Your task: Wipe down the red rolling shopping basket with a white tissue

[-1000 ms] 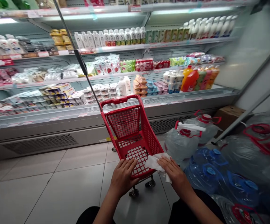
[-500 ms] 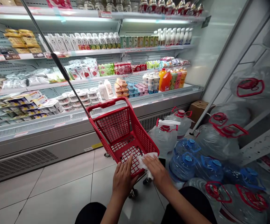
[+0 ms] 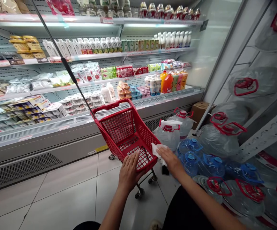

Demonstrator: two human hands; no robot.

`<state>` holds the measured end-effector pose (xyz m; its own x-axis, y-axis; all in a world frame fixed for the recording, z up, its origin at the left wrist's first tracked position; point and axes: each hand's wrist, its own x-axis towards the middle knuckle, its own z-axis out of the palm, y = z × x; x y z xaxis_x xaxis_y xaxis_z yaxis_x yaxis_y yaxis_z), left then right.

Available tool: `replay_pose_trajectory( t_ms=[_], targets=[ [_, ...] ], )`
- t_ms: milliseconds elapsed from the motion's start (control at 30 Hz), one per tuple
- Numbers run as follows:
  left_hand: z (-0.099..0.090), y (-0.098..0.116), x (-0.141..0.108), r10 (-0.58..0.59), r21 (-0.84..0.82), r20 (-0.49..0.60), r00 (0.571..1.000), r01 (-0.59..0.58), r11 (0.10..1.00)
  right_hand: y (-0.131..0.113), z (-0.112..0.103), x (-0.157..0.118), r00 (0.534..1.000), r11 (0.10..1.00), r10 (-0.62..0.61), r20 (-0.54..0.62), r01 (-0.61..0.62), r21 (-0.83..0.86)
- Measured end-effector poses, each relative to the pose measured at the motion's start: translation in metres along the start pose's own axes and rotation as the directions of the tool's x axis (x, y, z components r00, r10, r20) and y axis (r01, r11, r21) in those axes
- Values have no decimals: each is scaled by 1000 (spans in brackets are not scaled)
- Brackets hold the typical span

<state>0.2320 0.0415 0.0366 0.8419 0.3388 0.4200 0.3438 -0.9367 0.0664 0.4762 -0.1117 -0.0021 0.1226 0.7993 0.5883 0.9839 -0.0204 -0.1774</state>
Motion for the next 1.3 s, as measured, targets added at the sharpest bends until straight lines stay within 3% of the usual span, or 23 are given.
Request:
replay_pose_trajectory(
  t_ms=[167,233,300,367,467,533,633,700,800,933,1033,1133,1300],
  targets=[
    [9,9,6,-68,11,-7,998,69,998,-93,38,3,994,992,-110,-11,110,67],
    [11,11,8,-83,23,-13,996,83,996,-106,40,3,984,981,-176,-12,176,84],
    [12,14,10,-81,30,-7,997,82,996,-92,34,1,976,971,-219,8,217,97],
    [14,20,12,-76,40,1,997,76,996,-60,24,-2,978,974,-207,29,203,103],
    [14,27,17,-56,44,0,998,56,997,-2,12,-4,993,990,-106,52,100,95],
    [11,25,23,18,22,16,1000,-19,1000,29,10,-2,996,994,-43,76,35,102],
    [4,5,37,131,19,31,991,-132,991,52,13,5,995,988,75,71,-84,131],
    [1,-12,47,101,58,6,995,-101,993,49,17,9,989,978,144,37,-148,148],
    [5,-31,56,32,102,8,999,-32,994,17,21,8,990,976,140,13,-140,170],
    [9,-34,54,22,142,-7,1000,-21,990,-48,20,0,998,974,32,59,-45,223],
    [6,-33,45,40,145,-27,999,-36,989,-75,17,-5,996,970,-6,83,-14,243],
    [3,-31,39,34,142,-37,999,-28,989,-67,12,-6,991,962,-65,118,31,270],
    [10,-16,44,-47,120,-54,997,54,991,-15,9,8,992,953,14,129,-52,298]
  ],
)
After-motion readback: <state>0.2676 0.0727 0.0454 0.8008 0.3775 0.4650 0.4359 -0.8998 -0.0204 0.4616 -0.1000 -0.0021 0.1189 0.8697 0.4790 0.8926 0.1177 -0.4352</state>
